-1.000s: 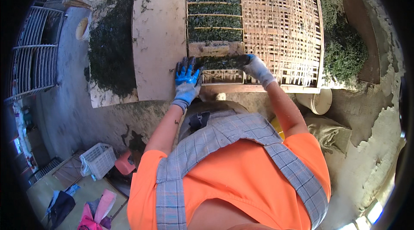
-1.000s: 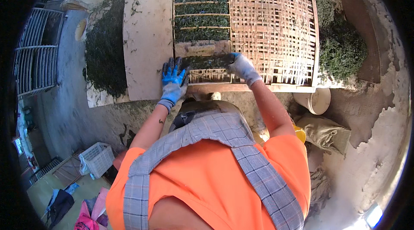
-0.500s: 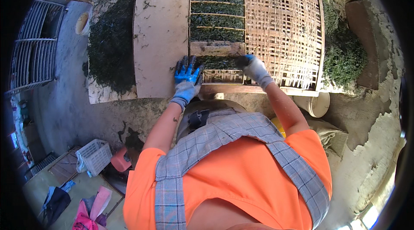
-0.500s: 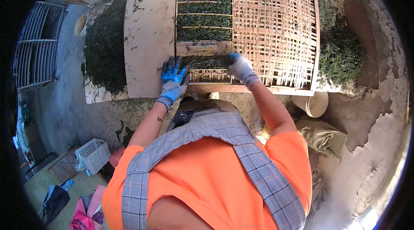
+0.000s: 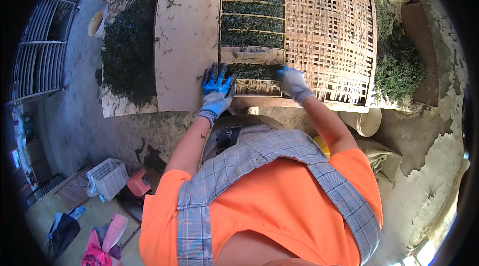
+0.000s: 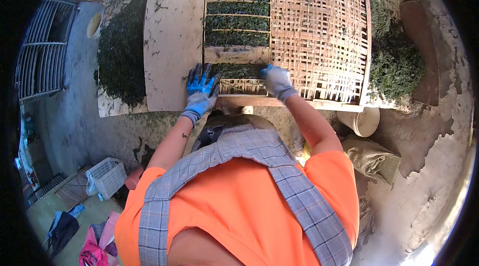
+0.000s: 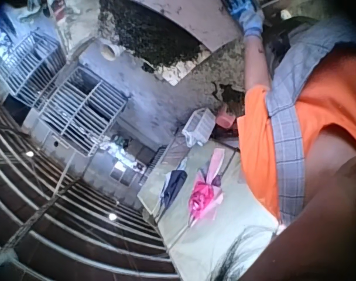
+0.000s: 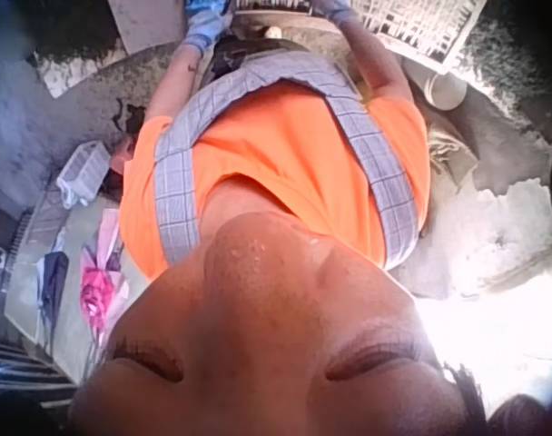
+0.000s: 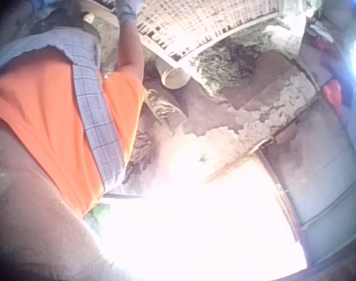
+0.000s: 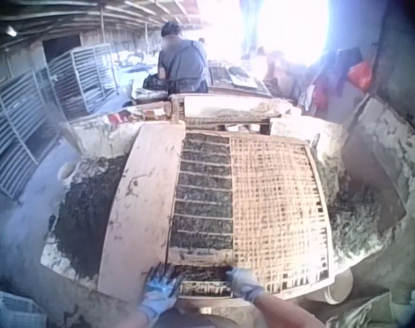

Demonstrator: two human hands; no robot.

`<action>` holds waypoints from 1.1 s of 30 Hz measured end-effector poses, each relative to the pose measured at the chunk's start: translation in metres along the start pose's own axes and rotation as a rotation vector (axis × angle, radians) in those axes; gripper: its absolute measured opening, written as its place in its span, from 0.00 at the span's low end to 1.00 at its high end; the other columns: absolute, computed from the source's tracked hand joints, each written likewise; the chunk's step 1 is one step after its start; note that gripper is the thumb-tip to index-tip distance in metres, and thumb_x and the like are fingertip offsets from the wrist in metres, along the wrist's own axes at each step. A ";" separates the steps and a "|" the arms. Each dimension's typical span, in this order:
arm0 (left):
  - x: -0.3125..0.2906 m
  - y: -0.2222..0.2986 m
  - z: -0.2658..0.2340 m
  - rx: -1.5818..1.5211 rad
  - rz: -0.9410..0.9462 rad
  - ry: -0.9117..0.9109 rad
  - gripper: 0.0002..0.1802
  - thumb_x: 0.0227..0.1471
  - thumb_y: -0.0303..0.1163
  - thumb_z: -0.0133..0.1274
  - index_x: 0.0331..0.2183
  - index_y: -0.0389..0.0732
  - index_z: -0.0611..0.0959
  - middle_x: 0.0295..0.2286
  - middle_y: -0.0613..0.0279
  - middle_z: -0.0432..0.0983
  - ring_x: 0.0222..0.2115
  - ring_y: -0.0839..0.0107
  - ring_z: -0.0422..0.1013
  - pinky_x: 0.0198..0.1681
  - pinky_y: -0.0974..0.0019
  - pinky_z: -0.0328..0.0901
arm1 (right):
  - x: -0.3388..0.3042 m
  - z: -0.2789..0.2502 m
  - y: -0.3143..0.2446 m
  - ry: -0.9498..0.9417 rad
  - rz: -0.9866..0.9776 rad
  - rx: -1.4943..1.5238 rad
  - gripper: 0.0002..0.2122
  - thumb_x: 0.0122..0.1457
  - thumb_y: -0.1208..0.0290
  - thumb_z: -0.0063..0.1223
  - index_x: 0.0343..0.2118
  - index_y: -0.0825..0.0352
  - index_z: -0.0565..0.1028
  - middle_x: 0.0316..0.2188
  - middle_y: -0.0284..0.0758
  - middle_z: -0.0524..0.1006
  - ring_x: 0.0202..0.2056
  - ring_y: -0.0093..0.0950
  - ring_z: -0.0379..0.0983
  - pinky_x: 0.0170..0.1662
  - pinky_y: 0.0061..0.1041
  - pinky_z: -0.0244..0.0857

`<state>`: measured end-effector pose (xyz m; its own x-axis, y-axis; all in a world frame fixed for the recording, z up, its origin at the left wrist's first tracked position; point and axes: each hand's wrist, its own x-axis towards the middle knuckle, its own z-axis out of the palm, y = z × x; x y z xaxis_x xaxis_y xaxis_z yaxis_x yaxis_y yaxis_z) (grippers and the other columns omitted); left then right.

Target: The person gathers bunches of long green leaves from a pile, lays them across a wooden lattice frame, and then uses a wooden panel to press and spread the leaves into the grid.

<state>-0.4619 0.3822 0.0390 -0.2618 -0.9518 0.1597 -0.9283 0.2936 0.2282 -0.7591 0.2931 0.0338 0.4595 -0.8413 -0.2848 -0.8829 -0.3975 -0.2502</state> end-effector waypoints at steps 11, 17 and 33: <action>-0.001 0.000 0.001 -0.007 -0.002 0.018 0.26 0.51 0.40 0.54 0.54 0.56 0.76 0.62 0.52 0.56 0.64 0.46 0.47 0.66 0.42 0.39 | -0.001 -0.008 -0.017 -0.056 0.098 -0.110 0.13 0.48 0.68 0.58 0.37 0.63 0.78 0.32 0.43 0.78 0.33 0.42 0.77 0.37 0.37 0.73; -0.002 0.001 0.000 0.006 -0.007 0.010 0.26 0.51 0.39 0.53 0.54 0.58 0.76 0.62 0.53 0.56 0.64 0.47 0.47 0.66 0.43 0.40 | 0.004 -0.023 0.002 -0.083 0.307 0.857 0.12 0.50 0.66 0.60 0.38 0.61 0.81 0.29 0.41 0.82 0.31 0.34 0.79 0.37 0.28 0.72; 0.004 0.004 -0.013 -0.078 -0.033 0.074 0.19 0.52 0.36 0.53 0.47 0.48 0.81 0.58 0.52 0.63 0.61 0.49 0.54 0.64 0.46 0.46 | 0.065 -0.034 -0.068 0.307 -0.076 -0.005 0.16 0.52 0.66 0.57 0.46 0.55 0.76 0.48 0.39 0.75 0.48 0.41 0.71 0.48 0.39 0.68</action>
<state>-0.4634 0.3803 0.0527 -0.2080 -0.9529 0.2209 -0.9121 0.2705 0.3081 -0.6723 0.2526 0.0635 0.4737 -0.8803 0.0276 -0.8480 -0.4643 -0.2555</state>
